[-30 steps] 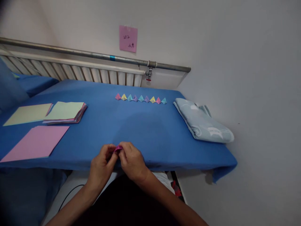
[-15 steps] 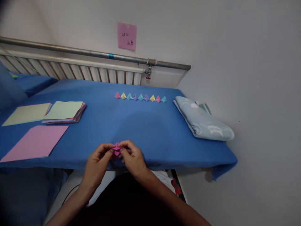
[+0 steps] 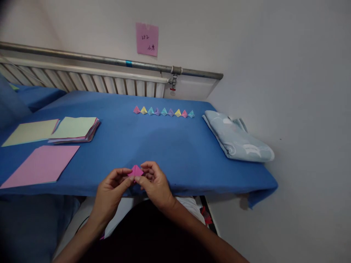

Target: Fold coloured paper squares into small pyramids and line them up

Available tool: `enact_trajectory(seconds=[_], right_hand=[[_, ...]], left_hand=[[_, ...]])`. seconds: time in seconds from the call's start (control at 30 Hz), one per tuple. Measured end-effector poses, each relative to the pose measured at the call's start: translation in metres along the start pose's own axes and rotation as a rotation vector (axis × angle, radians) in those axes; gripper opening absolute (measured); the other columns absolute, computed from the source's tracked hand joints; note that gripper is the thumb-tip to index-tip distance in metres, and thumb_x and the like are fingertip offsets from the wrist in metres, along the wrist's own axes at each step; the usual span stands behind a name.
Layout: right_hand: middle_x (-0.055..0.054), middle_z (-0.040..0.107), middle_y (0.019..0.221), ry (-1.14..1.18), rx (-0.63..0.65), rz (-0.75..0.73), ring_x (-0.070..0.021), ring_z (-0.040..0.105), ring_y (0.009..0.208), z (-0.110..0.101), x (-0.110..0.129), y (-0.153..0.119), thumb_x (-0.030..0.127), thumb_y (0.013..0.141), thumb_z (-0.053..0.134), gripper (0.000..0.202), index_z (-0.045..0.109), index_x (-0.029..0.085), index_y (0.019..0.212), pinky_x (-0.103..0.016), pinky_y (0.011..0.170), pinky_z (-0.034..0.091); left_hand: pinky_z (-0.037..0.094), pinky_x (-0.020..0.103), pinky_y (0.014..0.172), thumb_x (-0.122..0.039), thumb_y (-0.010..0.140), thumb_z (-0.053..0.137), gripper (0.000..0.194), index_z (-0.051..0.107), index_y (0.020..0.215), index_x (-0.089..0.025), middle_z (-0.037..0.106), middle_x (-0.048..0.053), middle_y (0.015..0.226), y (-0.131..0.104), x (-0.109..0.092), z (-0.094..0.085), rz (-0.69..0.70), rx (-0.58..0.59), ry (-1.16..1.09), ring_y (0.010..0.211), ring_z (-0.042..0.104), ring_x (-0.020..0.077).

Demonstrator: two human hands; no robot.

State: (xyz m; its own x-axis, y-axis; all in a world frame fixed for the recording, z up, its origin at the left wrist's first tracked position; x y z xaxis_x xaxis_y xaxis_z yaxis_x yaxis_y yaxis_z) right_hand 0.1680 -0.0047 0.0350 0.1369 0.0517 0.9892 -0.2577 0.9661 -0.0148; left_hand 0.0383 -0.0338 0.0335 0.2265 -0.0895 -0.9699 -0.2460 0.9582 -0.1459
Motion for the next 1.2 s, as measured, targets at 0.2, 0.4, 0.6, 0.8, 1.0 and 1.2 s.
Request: enact_trajectory(seconds=[0.2,0.4,0.6,0.8,1.0,1.2], right_hand=[[0.005,0.052,0.064,-0.088,0.116,0.098,-0.0072,0.045,0.053,-0.001,-0.002,-0.001,0.035,0.076,0.062,0.017,0.061,0.019,0.082,-0.018,0.048,0.039],[0.004,0.052,0.064,-0.146,0.103,0.062,-0.0077,0.043,0.054,-0.005,-0.002,-0.004,0.033,0.076,0.063,0.014,0.063,0.019,0.077,-0.019,0.048,0.037],[0.003,0.054,0.065,-0.234,0.103,-0.006,-0.0092,0.045,0.059,-0.008,0.004,-0.007,0.029,0.078,0.06,0.012,0.064,0.018,0.076,-0.02,0.053,0.038],[0.003,0.054,0.064,-0.309,0.091,-0.061,-0.0101,0.046,0.061,-0.005,0.005,-0.009,0.029,0.079,0.059,0.015,0.061,0.018,0.07,-0.021,0.056,0.038],[0.005,0.049,0.056,-0.227,0.163,0.143,-0.0079,0.042,0.05,-0.004,0.001,-0.006,0.027,0.077,0.059,0.014,0.057,0.018,0.066,-0.019,0.047,0.032],[0.006,0.047,0.056,-0.22,0.231,0.243,-0.0069,0.04,0.048,-0.004,0.001,-0.006,0.034,0.076,0.061,0.02,0.055,0.018,0.066,-0.02,0.047,0.029]], left_hand=[[0.051,0.026,0.073,-0.029,0.066,0.073,0.031,0.059,0.091,-0.017,0.068,0.001,0.081,0.0,0.005,-0.003,0.048,-0.024,-0.025,0.076,0.064,0.0128],[0.051,0.026,0.076,-0.031,0.07,0.071,0.027,0.063,0.093,-0.019,0.069,0.001,0.084,-0.001,0.006,-0.01,0.03,0.08,0.03,0.078,0.063,0.0126],[0.051,0.03,0.079,-0.033,0.072,0.069,0.025,0.066,0.093,-0.019,0.07,0.003,0.087,-0.005,0.0,-0.012,0.046,0.141,0.141,0.083,0.064,0.0158],[0.051,0.029,0.077,-0.034,0.073,0.067,0.026,0.065,0.095,-0.019,0.071,0.004,0.089,-0.006,0.003,-0.011,0.055,0.13,0.156,0.083,0.064,0.016],[0.051,0.027,0.071,-0.035,0.073,0.066,0.017,0.068,0.082,-0.02,0.069,0.002,0.077,0.0,-0.005,-0.012,-0.081,0.272,0.139,0.073,0.063,0.0147],[0.048,0.025,0.071,-0.033,0.07,0.069,0.012,0.068,0.068,-0.021,0.066,-0.001,0.07,0.004,-0.004,-0.013,-0.141,0.187,0.059,0.069,0.059,0.0126]])
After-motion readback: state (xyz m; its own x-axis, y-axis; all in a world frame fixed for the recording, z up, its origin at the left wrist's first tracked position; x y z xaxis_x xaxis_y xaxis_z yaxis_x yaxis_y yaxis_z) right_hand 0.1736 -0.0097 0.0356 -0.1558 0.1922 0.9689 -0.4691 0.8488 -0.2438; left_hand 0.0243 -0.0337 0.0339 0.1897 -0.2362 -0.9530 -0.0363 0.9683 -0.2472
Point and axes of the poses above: each hand's wrist, its own y-axis towards the middle knuckle, its own z-axis out of the palm, x = y × z, the point moved 1 cm from there along y, towards the middle knuckle
